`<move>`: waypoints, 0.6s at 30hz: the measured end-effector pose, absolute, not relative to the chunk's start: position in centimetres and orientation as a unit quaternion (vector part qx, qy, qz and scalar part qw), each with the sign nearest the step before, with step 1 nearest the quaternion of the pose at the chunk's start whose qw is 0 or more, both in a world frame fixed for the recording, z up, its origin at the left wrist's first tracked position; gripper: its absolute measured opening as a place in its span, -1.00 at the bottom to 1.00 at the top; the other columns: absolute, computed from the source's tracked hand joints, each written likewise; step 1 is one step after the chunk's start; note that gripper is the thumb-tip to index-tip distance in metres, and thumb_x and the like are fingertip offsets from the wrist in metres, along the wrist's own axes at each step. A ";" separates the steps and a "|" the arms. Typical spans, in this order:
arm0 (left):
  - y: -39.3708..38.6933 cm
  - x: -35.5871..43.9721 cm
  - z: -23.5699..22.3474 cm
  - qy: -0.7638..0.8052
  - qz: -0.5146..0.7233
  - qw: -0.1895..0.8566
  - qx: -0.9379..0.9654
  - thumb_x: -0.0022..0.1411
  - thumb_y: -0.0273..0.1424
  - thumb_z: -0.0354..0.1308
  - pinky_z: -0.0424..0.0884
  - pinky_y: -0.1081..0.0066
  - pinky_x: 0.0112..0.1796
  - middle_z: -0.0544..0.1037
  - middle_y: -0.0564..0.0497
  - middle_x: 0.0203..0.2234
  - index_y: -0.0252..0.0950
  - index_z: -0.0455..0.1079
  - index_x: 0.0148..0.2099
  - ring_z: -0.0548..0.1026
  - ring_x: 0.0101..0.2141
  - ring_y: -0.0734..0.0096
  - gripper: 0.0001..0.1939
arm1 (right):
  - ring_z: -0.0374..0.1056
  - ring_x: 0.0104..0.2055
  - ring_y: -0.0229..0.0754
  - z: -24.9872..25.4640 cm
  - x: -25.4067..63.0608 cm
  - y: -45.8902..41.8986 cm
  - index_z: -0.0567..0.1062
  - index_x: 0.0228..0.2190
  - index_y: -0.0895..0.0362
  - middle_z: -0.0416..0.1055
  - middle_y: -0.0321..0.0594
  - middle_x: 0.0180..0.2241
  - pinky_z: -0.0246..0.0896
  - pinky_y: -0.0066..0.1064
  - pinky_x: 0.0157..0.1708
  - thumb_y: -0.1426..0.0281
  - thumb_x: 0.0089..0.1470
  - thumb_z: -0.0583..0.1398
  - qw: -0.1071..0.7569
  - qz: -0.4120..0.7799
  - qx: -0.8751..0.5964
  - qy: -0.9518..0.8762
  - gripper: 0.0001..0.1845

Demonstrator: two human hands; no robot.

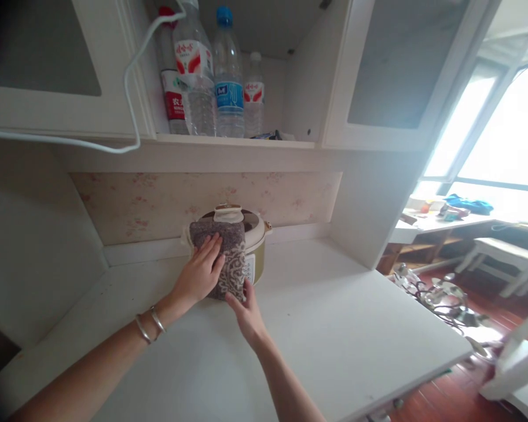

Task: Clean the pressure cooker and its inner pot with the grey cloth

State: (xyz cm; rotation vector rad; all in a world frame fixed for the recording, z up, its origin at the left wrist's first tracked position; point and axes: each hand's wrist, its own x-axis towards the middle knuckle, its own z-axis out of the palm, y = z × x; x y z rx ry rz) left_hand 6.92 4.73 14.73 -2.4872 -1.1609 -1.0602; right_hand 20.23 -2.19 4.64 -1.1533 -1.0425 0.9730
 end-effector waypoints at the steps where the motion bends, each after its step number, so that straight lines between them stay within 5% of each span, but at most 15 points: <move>1: 4.6 6.7 14.7 -0.385 -0.360 0.090 -0.845 0.36 -0.34 -0.21 0.10 0.10 0.18 0.14 -0.07 0.25 -0.33 0.10 0.28 0.07 0.24 0.21 -0.51 | 0.27 0.02 -0.12 5.4 19.5 -1.7 0.28 0.06 0.03 0.37 -0.22 0.00 0.20 -0.31 -0.02 0.09 -0.02 0.20 0.618 0.412 -0.498 -0.448 -0.38; 5: 4.5 5.4 15.0 -0.350 -0.382 0.032 -0.855 0.35 -0.38 -0.21 0.16 0.27 0.17 0.21 0.00 0.22 -0.27 0.21 0.22 0.17 0.20 0.33 -0.55 | 0.33 -0.09 -0.10 7.9 19.2 -0.5 0.45 -0.15 0.08 0.49 -0.24 -0.19 0.24 -0.29 -0.08 0.07 0.02 0.15 0.626 0.376 -0.519 -0.444 -0.56; 9: 4.7 2.8 13.6 -0.348 -0.421 -0.036 -0.837 0.34 -0.37 -0.16 0.23 0.31 0.14 0.31 0.06 0.16 -0.20 0.33 0.12 0.30 0.12 0.38 -0.61 | 0.40 -0.20 -0.11 9.7 23.1 -1.7 0.45 -0.14 0.15 0.51 -0.21 -0.26 0.29 -0.34 -0.20 0.13 -0.05 0.23 0.647 0.428 -0.468 -0.424 -0.53; 14: 5.0 0.6 8.4 -0.329 -0.402 -0.139 -0.843 0.29 -0.40 -0.13 0.31 0.27 0.08 0.51 0.06 -0.04 -0.14 0.44 -0.02 0.43 -0.01 0.36 -0.65 | 0.46 -0.37 -0.15 9.2 30.9 -6.1 0.48 -0.15 0.18 0.54 -0.13 -0.31 0.33 -0.38 -0.34 0.23 -0.08 0.26 0.536 0.577 -0.495 -0.367 -0.57; 18: 7.2 0.6 5.0 -0.419 -0.458 -0.229 -0.750 0.25 -0.29 -0.06 0.38 0.22 -0.02 0.53 -0.04 -0.12 -0.21 0.46 -0.12 0.47 -0.08 0.27 -0.71 | 0.48 -0.28 -0.08 6.6 37.7 -10.5 0.56 -0.35 0.20 0.55 -0.03 -0.32 0.35 -0.33 -0.24 0.06 -0.01 0.12 0.459 0.535 -0.617 -0.349 -0.54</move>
